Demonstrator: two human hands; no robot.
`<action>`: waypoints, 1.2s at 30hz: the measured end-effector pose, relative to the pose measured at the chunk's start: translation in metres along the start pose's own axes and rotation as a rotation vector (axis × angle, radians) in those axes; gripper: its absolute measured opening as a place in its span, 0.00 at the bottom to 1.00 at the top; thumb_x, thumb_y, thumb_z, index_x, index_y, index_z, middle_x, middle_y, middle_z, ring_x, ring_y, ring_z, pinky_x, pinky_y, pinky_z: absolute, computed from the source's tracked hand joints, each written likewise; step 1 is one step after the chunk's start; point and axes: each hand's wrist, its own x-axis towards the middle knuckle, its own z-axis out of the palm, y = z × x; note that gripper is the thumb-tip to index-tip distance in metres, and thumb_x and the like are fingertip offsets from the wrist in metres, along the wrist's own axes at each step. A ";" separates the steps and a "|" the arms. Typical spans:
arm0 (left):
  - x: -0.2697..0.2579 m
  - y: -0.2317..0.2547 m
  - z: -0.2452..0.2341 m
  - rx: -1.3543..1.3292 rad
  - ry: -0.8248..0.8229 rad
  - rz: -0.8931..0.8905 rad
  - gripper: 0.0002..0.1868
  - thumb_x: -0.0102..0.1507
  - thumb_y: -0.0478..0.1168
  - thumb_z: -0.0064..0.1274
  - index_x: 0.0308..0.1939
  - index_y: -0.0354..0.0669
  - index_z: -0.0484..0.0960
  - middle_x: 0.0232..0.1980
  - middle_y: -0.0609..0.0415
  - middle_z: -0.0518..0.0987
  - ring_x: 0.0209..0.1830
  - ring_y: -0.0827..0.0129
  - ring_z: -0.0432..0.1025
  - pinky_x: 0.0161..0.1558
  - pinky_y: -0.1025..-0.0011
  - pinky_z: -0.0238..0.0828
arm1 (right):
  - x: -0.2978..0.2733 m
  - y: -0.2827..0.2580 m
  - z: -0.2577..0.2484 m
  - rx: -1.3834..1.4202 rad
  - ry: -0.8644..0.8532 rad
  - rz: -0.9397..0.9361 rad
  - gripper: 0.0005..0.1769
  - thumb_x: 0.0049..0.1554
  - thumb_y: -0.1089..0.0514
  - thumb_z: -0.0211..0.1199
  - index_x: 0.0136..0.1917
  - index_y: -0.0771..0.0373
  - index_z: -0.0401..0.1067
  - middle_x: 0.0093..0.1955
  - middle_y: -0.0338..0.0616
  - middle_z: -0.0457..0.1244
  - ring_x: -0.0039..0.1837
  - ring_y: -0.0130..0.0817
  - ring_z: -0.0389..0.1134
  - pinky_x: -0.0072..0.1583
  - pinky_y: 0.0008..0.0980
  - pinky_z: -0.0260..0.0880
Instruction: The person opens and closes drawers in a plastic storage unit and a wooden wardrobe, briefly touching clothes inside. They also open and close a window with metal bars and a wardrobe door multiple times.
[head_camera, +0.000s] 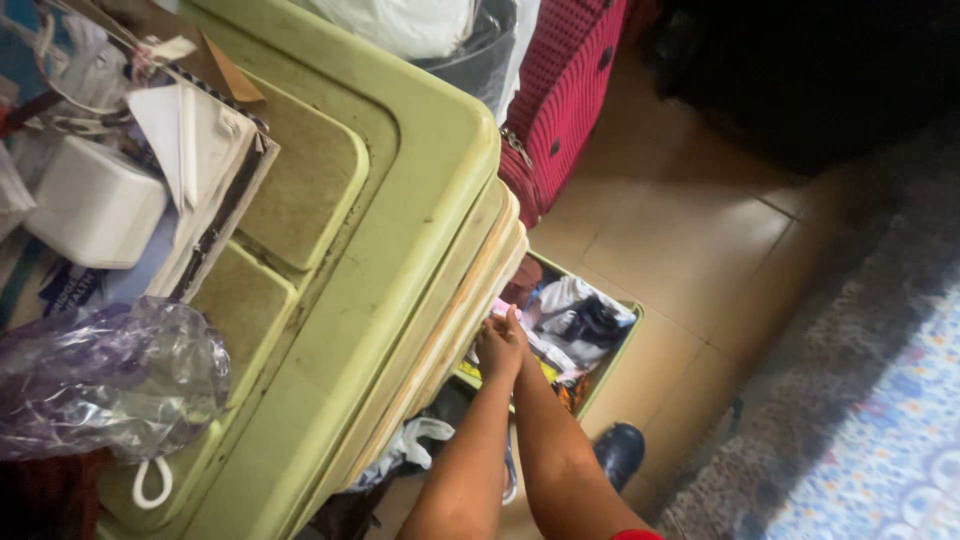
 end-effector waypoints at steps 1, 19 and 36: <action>0.001 0.001 -0.003 -0.009 0.033 0.063 0.32 0.62 0.44 0.55 0.66 0.32 0.69 0.66 0.33 0.71 0.67 0.42 0.65 0.66 0.51 0.60 | 0.005 0.003 0.000 0.054 -0.055 0.026 0.46 0.55 0.18 0.50 0.52 0.64 0.75 0.39 0.43 0.68 0.41 0.37 0.68 0.44 0.36 0.70; -0.116 0.125 -0.063 0.135 0.060 0.413 0.30 0.54 0.37 0.57 0.61 0.39 0.73 0.59 0.40 0.72 0.59 0.42 0.67 0.56 0.49 0.65 | -0.096 -0.028 -0.083 -0.023 0.396 0.045 0.44 0.59 0.18 0.43 0.60 0.59 0.70 0.48 0.45 0.66 0.50 0.43 0.66 0.49 0.44 0.67; -0.168 0.098 0.009 -0.055 -0.393 0.330 0.25 0.61 0.40 0.57 0.62 0.40 0.75 0.62 0.41 0.74 0.61 0.44 0.71 0.64 0.53 0.67 | -0.253 -0.124 -0.049 -0.196 0.902 -0.124 0.42 0.58 0.23 0.46 0.68 0.57 0.67 0.56 0.46 0.66 0.59 0.44 0.67 0.54 0.47 0.68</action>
